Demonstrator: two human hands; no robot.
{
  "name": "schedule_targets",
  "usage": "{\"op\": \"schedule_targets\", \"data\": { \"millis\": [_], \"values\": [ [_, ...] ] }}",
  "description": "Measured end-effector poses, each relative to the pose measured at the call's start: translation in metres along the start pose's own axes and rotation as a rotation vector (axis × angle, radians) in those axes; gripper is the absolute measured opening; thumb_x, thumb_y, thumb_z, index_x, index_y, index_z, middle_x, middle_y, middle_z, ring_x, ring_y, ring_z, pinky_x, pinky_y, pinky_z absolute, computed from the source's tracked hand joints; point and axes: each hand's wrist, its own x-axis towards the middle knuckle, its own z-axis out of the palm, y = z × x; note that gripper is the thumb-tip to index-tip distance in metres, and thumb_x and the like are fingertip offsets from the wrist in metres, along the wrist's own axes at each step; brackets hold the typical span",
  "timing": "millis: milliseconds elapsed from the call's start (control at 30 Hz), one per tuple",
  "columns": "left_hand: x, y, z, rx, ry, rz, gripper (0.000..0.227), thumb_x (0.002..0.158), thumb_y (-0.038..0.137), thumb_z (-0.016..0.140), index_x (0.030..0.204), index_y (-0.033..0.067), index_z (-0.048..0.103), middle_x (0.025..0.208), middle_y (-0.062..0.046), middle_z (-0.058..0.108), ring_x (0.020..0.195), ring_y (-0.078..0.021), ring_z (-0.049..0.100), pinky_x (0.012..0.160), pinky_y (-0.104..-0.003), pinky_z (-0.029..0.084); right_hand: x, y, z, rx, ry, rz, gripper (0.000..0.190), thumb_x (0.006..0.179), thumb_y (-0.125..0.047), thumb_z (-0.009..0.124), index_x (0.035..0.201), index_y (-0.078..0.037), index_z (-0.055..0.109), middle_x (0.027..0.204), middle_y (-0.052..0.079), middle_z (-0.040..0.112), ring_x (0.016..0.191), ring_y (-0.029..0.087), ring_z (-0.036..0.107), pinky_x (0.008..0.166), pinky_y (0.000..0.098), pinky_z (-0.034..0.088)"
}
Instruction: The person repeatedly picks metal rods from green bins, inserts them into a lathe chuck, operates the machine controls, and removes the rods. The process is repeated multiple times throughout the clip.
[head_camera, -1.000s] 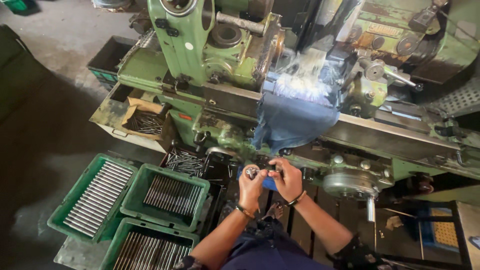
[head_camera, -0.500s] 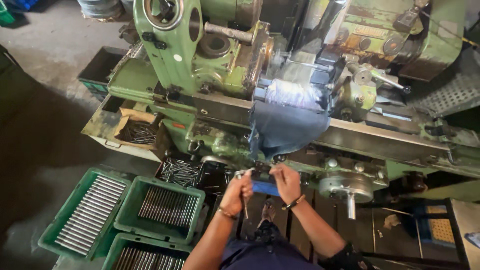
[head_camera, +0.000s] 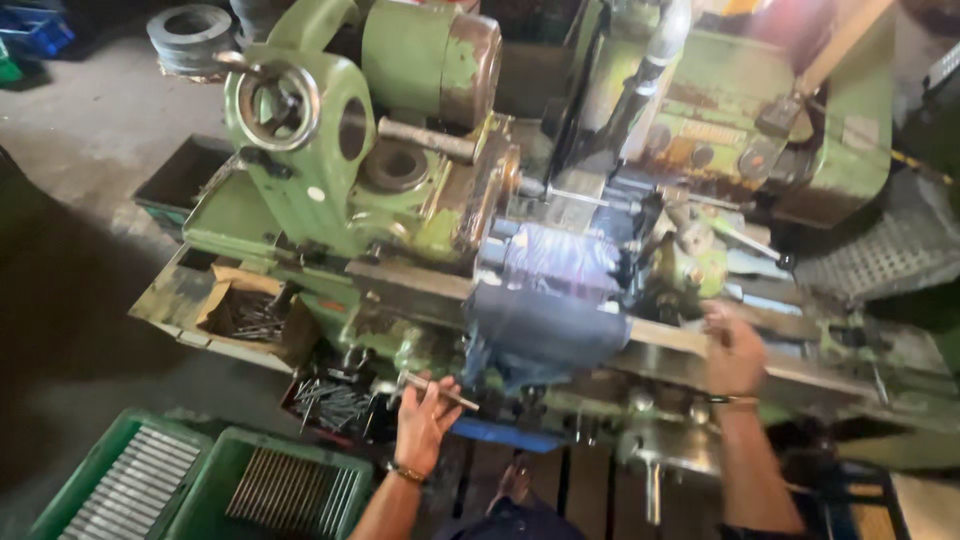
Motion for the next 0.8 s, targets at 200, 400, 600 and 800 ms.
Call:
{"op": "schedule_targets", "data": {
  "millis": [200, 400, 600, 800],
  "values": [
    [0.062, 0.080, 0.195, 0.258, -0.386, 0.293, 0.025, 0.100, 0.016, 0.066, 0.122, 0.0057, 0.062, 0.100, -0.007, 0.069, 0.085, -0.0160, 0.068, 0.073, -0.031, 0.058, 0.094, 0.105, -0.038, -0.711, 0.036, -0.070, 0.019, 0.110, -0.029, 0.065, 0.122, -0.021, 0.076, 0.099, 0.012, 0.074, 0.092, 0.034, 0.067, 0.081, 0.0492, 0.052],
    [0.203, 0.037, 0.367, -0.027, -0.511, 0.155, 0.014, 0.095, 0.022, 0.063, 0.104, 0.0129, 0.059, 0.097, -0.005, 0.074, 0.081, -0.0135, 0.073, 0.072, -0.030, 0.063, 0.163, 0.185, 0.000, -1.009, -0.166, 0.038, 0.021, 0.105, -0.041, 0.064, 0.115, -0.029, 0.078, 0.096, 0.010, 0.075, 0.086, 0.035, 0.070, 0.077, 0.0486, 0.053],
    [0.332, -0.074, 0.417, -0.153, -0.105, 0.284, 0.031, 0.102, 0.034, 0.071, 0.096, 0.0044, 0.062, 0.079, -0.008, 0.063, 0.059, -0.0157, 0.052, 0.048, -0.030, 0.042, 0.158, 0.219, 0.019, -0.929, -0.140, -0.020, 0.028, 0.108, -0.045, 0.060, 0.113, -0.023, 0.076, 0.109, 0.004, 0.076, 0.095, 0.033, 0.069, 0.081, 0.0493, 0.053],
    [0.375, -0.121, 0.398, 0.052, 0.184, 0.267, 0.040, 0.095, 0.039, 0.071, 0.101, -0.0005, 0.068, 0.085, -0.001, 0.065, 0.077, -0.0138, 0.056, 0.068, -0.032, 0.048, 0.156, 0.232, 0.020, -0.953, -0.133, -0.022, 0.029, 0.107, -0.044, 0.060, 0.117, -0.023, 0.076, 0.109, 0.002, 0.075, 0.098, 0.031, 0.067, 0.083, 0.0471, 0.052]
  ]
}}
